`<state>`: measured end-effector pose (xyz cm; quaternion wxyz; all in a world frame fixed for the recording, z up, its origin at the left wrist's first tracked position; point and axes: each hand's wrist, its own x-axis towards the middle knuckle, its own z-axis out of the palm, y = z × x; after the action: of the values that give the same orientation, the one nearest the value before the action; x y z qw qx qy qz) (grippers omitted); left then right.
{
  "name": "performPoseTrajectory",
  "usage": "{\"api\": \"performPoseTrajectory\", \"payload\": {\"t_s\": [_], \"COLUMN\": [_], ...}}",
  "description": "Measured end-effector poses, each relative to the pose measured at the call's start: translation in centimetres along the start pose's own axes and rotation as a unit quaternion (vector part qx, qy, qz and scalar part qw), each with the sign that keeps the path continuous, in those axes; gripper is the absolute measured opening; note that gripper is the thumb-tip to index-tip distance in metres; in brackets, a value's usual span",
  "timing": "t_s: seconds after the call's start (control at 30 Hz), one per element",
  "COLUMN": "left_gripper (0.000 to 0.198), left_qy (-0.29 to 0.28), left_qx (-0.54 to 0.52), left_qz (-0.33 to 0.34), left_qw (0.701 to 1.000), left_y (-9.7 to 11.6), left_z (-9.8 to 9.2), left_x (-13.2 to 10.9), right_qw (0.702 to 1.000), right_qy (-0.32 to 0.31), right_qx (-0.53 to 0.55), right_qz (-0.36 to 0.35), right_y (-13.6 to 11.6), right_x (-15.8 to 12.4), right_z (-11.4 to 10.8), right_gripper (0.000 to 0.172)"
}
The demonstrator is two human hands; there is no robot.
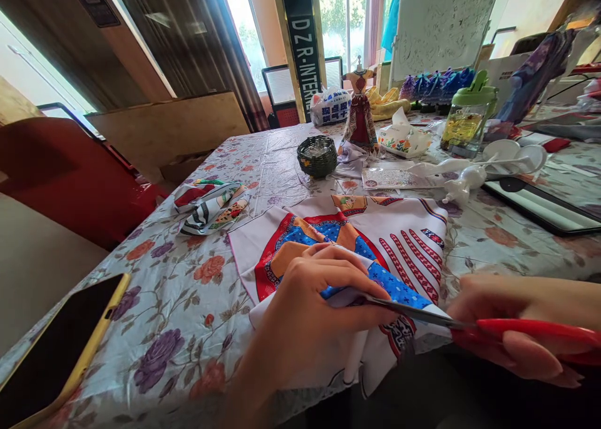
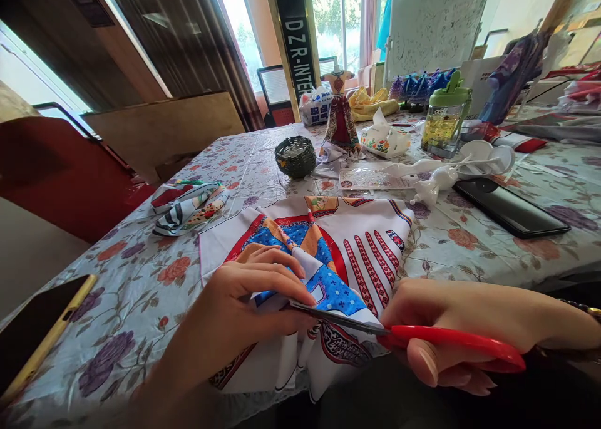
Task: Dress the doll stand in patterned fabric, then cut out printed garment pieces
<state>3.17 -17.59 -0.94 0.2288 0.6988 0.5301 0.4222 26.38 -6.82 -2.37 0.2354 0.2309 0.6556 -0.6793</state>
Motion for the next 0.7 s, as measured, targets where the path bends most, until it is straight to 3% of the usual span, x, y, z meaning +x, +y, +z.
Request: {"api": "performPoseTrajectory", "payload": {"t_s": [0.2,0.5,0.7], "left_gripper": [0.010,0.009,0.010], "left_qy": [-0.003,-0.033,-0.040], "left_qx": [-0.012,0.004,-0.027], "left_qz": [-0.002,0.021,0.010], "left_qw": [1.000,0.999,0.999], "left_y": [0.0,-0.3,-0.5], "left_z": [0.1,0.4,0.9], "left_x": [0.1,0.0,0.1], "right_qw": [0.999,0.999,0.999], "right_qy": [0.000,0.034,0.027], "right_qx": [0.000,-0.038,-0.026], "right_qz": [-0.045,0.002,-0.008], "right_y": [-0.1,-1.2,-0.1], "right_x": [-0.1,-0.2,-0.3], "right_z": [0.1,0.5,0.2], "right_gripper": [0.046,0.038,0.031]}}
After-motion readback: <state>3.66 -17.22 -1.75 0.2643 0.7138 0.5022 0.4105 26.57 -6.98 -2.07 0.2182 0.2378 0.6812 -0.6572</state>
